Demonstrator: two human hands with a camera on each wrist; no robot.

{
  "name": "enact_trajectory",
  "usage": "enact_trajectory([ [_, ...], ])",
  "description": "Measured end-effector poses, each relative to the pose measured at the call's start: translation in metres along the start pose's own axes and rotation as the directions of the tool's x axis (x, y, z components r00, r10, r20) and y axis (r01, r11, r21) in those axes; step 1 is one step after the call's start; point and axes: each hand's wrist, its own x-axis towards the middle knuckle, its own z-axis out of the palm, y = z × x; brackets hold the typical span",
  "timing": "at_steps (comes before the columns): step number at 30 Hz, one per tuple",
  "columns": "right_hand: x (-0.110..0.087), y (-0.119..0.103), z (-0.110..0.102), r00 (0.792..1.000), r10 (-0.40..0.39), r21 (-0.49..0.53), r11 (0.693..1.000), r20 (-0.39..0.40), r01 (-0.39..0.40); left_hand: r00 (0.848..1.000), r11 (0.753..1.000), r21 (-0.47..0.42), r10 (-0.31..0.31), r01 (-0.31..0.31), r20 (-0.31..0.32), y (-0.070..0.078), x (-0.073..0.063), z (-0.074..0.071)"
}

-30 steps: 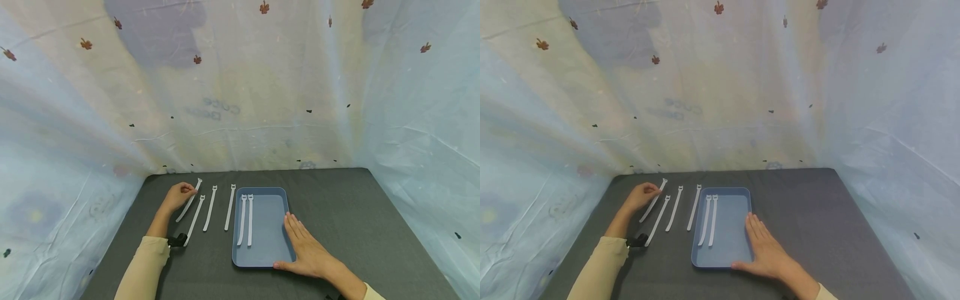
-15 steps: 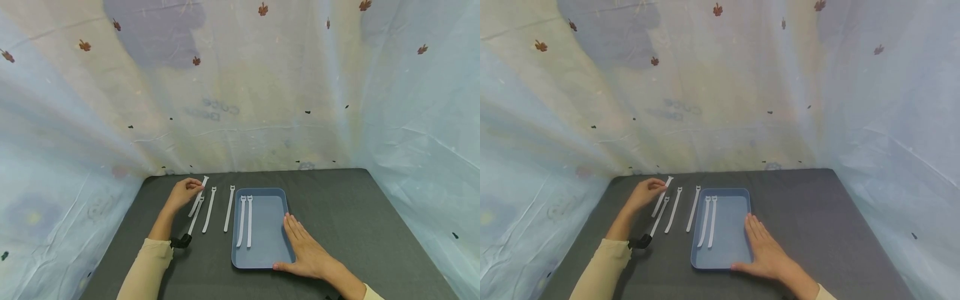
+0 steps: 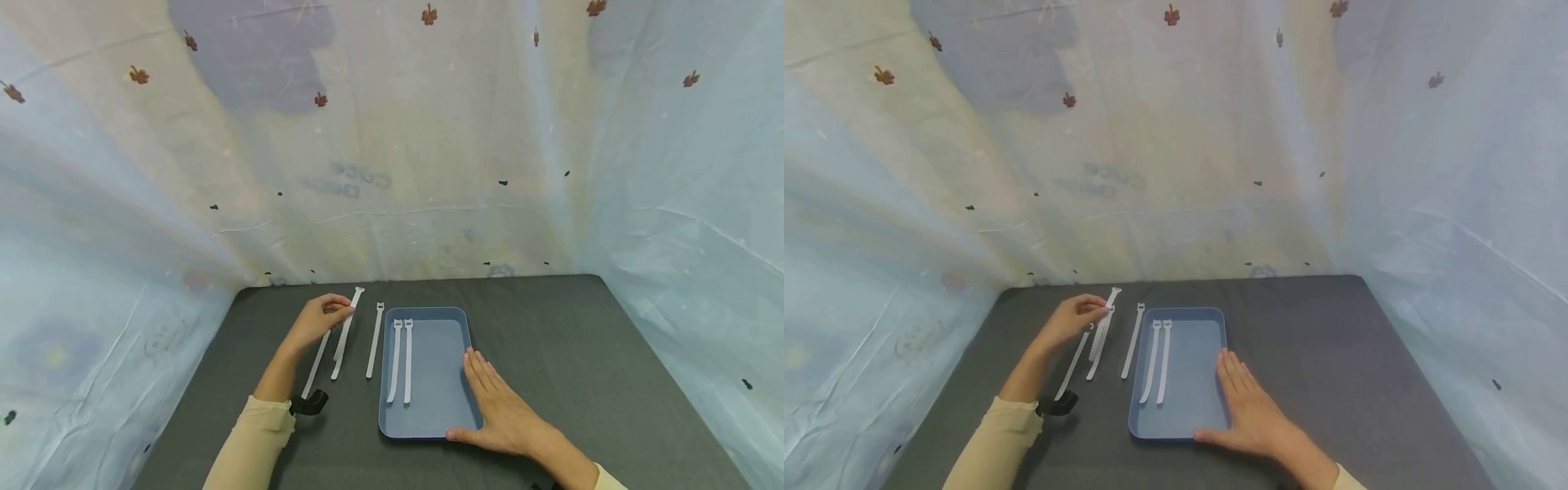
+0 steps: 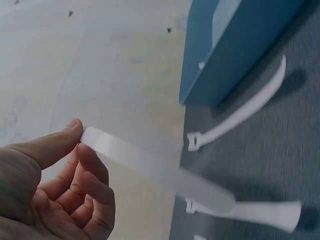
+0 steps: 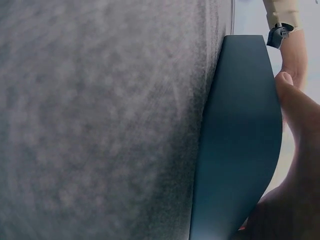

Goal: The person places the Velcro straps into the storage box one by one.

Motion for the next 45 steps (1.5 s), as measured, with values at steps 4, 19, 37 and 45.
enact_trajectory([
  [4, 0.0, 0.0, -0.001, 1.0, 0.0, 0.008, 1.0, 0.006, 0.0, 1.0, 1.0, -0.03, 0.003, -0.003, 0.03, 0.005, -0.002, 0.012],
  [19, 0.001, 0.0, -0.001, 1.0, 0.006, 0.016, 1.0, 0.016, -0.007, 0.994, 0.998, -0.047, 0.05, -0.046, 0.1, 0.054, -0.016, 0.037],
  [37, 0.002, 0.001, 0.0, 1.0, 0.01, 0.042, 0.999, 0.022, -0.011, 0.971, 0.988, -0.108, 0.133, -0.113, 0.2, 0.068, -0.01, 0.074],
  [45, 0.001, 0.001, 0.0, 0.999, 0.032, 0.057, 0.998, 0.041, -0.034, 0.944, 0.984, -0.168, 0.109, -0.058, 0.311, 0.065, -0.002, 0.106],
])
